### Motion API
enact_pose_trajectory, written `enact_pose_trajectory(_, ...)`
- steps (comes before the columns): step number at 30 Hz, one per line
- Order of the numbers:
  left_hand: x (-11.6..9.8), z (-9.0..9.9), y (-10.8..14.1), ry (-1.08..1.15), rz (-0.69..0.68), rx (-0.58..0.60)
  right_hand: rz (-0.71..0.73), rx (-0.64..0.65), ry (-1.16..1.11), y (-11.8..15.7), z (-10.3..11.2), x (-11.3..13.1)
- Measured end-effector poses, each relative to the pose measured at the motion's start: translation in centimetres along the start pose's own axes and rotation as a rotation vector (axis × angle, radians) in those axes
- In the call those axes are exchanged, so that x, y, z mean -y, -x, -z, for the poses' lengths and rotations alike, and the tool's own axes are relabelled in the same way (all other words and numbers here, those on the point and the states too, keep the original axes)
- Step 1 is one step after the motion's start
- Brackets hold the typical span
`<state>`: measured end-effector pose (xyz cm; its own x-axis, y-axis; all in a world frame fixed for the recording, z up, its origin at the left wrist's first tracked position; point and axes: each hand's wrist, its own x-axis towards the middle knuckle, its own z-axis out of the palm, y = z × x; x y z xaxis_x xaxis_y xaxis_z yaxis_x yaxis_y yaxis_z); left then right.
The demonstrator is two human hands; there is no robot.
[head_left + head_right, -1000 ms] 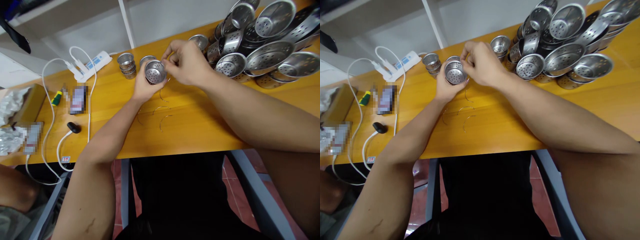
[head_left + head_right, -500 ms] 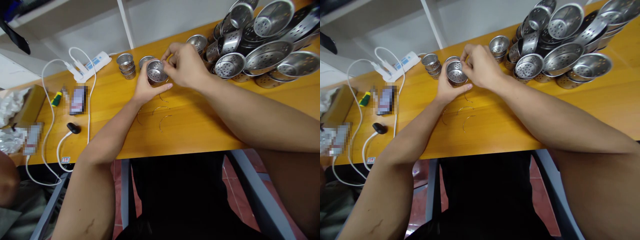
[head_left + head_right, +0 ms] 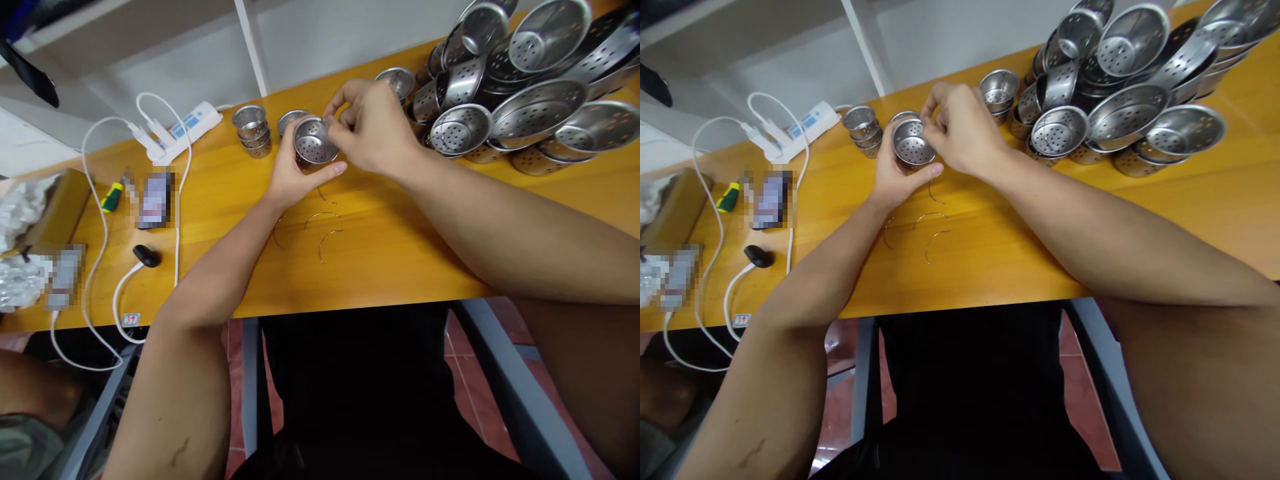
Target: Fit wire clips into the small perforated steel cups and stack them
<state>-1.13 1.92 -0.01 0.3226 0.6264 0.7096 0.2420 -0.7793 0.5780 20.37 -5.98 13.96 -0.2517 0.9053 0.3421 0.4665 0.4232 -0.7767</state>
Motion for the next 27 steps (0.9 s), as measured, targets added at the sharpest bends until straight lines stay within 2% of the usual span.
enact_pose_trajectory(3, 0.1, -0.1, -0.1, 0.038, 0.022, 0.011, 0.056, -0.002, -0.114, -0.3, -0.1, -0.5)
enact_pose_trajectory(5, 0.3, -0.1, -0.2, 0.100, 0.050, 0.022, 0.118, 0.053, -0.247, -0.7, 0.3, -0.7)
enact_pose_trajectory(10, 0.0, 0.4, -0.2, 0.283, 0.163, 0.081, 0.150, 0.403, -0.439, -1.3, 2.3, -1.1)
enact_pose_trajectory(12, -0.3, 0.5, -0.1, 0.320, 0.181, 0.100, 0.135, 0.457, -0.451, -1.4, 2.8, -1.3)
enact_pose_trajectory(16, 0.2, 0.2, 0.0, 0.242, 0.145, 0.088, 0.119, 0.404, -0.419, -1.2, 2.5, -1.7)
enact_pose_trajectory(20, 2.0, -0.1, 0.0, 0.116, 0.061, 0.072, 0.184, 0.277, -0.457, -1.3, 1.4, -2.2)
enact_pose_trajectory(27, 5.0, 0.3, 0.2, 0.084, -0.015, 0.139, 0.316, 0.203, -0.333, -2.4, 0.4, -4.0)
